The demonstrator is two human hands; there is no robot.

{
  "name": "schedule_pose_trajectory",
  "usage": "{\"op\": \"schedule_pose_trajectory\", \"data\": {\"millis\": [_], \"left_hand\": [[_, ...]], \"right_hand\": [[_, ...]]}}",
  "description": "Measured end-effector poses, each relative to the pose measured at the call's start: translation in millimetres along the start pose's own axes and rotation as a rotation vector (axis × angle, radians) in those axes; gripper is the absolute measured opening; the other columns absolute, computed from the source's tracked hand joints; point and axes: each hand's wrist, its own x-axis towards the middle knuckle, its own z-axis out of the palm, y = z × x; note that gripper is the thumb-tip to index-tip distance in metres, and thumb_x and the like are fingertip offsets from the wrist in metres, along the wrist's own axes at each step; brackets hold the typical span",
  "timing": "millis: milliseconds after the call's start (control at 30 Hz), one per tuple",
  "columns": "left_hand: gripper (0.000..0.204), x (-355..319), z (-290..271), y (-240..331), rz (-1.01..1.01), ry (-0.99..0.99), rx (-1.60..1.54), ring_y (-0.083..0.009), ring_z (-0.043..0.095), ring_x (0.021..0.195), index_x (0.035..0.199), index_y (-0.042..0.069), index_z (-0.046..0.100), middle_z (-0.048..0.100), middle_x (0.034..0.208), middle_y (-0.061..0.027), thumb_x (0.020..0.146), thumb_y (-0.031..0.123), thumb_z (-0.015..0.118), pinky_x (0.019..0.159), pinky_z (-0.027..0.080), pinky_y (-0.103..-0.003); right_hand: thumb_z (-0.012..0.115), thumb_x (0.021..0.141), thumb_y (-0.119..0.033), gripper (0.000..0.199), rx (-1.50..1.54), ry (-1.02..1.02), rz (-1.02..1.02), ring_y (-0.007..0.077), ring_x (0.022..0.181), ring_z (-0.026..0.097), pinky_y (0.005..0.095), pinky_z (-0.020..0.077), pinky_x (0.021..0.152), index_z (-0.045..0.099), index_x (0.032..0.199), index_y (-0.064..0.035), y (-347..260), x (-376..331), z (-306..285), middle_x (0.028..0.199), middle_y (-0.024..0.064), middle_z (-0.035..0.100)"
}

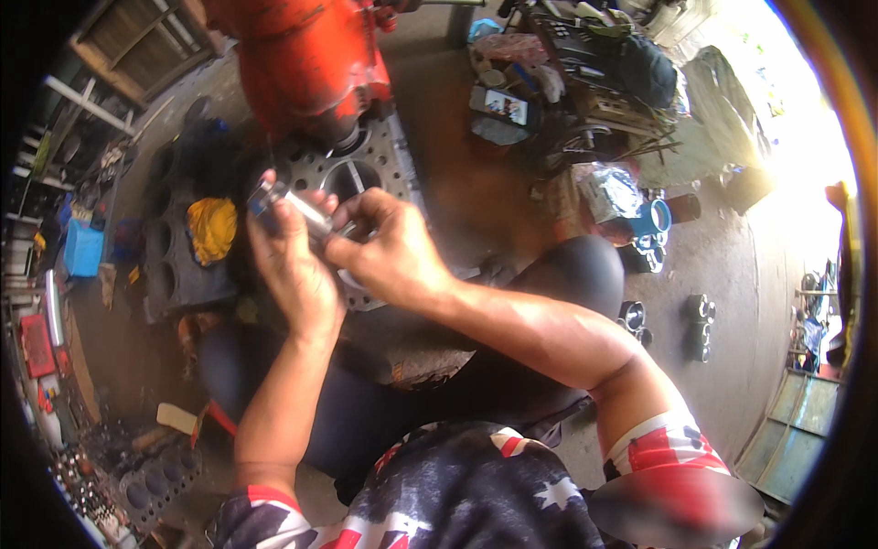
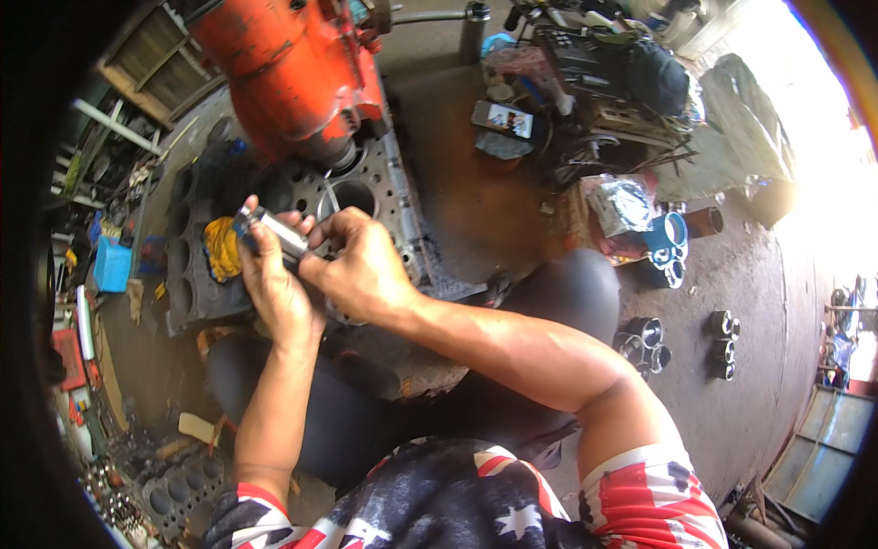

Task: The person sits on the floor and handles small metal engine parts, then picks up a cylindrical tool and repeatedly inserts and removes a thin metal rod from it. The person continues to manipulate the tool and rod while seated.

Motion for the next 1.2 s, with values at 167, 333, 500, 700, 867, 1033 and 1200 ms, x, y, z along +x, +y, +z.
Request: {"op": "schedule_pose_trajectory", "data": {"millis": [167, 333, 500, 700, 867, 1033, 1200], "left_hand": [[0.048, 7.2, -1.3, 2.1, -0.038, 0.001, -0.065, -0.0186, 0.064, 0.092, 0.140, 0.007, 0.041, 0.062, 0.103, -0.0116, 0.103, 0.034, 0.055, 0.087, 0.054, -0.035], [0.050, 6.8, -5.5, 5.3, -0.052, -0.018, -0.084, -0.0188, 0.064, 0.092, 0.140, 0.007, 0.041, 0.061, 0.103, -0.0120, 0.103, 0.038, 0.053, 0.088, 0.054, -0.036], [0.050, 4.4, -4.9, 0.4, -0.025, -0.004, -0.034, -0.0187, 0.063, 0.091, 0.140, 0.006, 0.042, 0.061, 0.102, -0.0113, 0.102, 0.037, 0.056, 0.087, 0.054, -0.035], [0.052, -1.6, -0.4, 1.9, 0.011, -0.007, -0.019, -0.0191, 0.063, 0.092, 0.143, 0.007, 0.038, 0.060, 0.103, -0.0110, 0.102, 0.035, 0.057, 0.085, 0.055, -0.036], [0.054, -3.5, -1.2, 0.3, 0.043, -0.021, 0.044, -0.0189, 0.062, 0.093, 0.143, 0.006, 0.037, 0.059, 0.102, -0.0102, 0.103, 0.036, 0.055, 0.086, 0.055, -0.036], [0.056, -4.6, -6.0, -3.2, 0.083, -0.032, 0.142, -0.0221, 0.061, 0.097, 0.145, 0.005, 0.039, 0.057, 0.107, -0.0103, 0.104, 0.041, 0.052, 0.091, 0.052, -0.038], [0.059, -4.9, -0.7, 1.8, 0.045, 0.062, 0.208, -0.0198, 0.055, 0.103, 0.147, 0.006, 0.039, 0.053, 0.110, -0.0091, 0.104, 0.046, 0.048, 0.095, 0.048, -0.037]], "right_hand": [[0.076, 0.072, -0.012, 0.028, -0.085, -0.035, -0.015, 0.0140, 0.076, 0.054, 0.0298, 0.0461, 0.069, 0.064, 0.092, 0.0018, -8.3, -1.1, -1.9, 0.087, 0.0077, 0.057], [0.076, 0.072, -0.013, 0.029, -0.158, -0.044, -0.049, 0.0142, 0.072, 0.053, 0.0305, 0.0458, 0.065, 0.067, 0.095, 0.0022, -9.4, -6.0, -6.7, 0.085, 0.0064, 0.056], [0.074, 0.072, -0.017, 0.025, -0.137, 0.039, -0.111, 0.0182, 0.070, 0.055, 0.0332, 0.0468, 0.064, 0.070, 0.090, 0.0012, 2.1, -1.7, 0.0, 0.081, 0.0095, 0.055], [0.072, 0.071, -0.015, 0.024, -0.127, 0.032, -0.129, 0.0200, 0.069, 0.054, 0.0345, 0.0464, 0.065, 0.068, 0.087, 0.0028, 1.5, -1.7, 0.9, 0.081, 0.0104, 0.053], [0.073, 0.069, -0.015, 0.026, -0.140, 0.019, -0.111, 0.0243, 0.074, 0.059, 0.0354, 0.0485, 0.068, 0.066, 0.085, 0.0047, 1.8, 0.1, -0.5, 0.085, 0.0152, 0.057], [0.072, 0.070, -0.012, 0.026, -0.094, 0.089, -0.147, 0.0328, 0.079, 0.063, 0.0408, 0.0513, 0.072, 0.065, 0.088, 0.0049, 10.0, -5.8, 3.3, 0.087, 0.0209, 0.060], [0.072, 0.076, -0.013, 0.028, -0.155, 0.079, -0.299, 0.0307, 0.084, 0.064, 0.0399, 0.0512, 0.073, 0.064, 0.096, 0.0051, 9.8, -4.3, 1.4, 0.088, 0.0182, 0.059]]}}
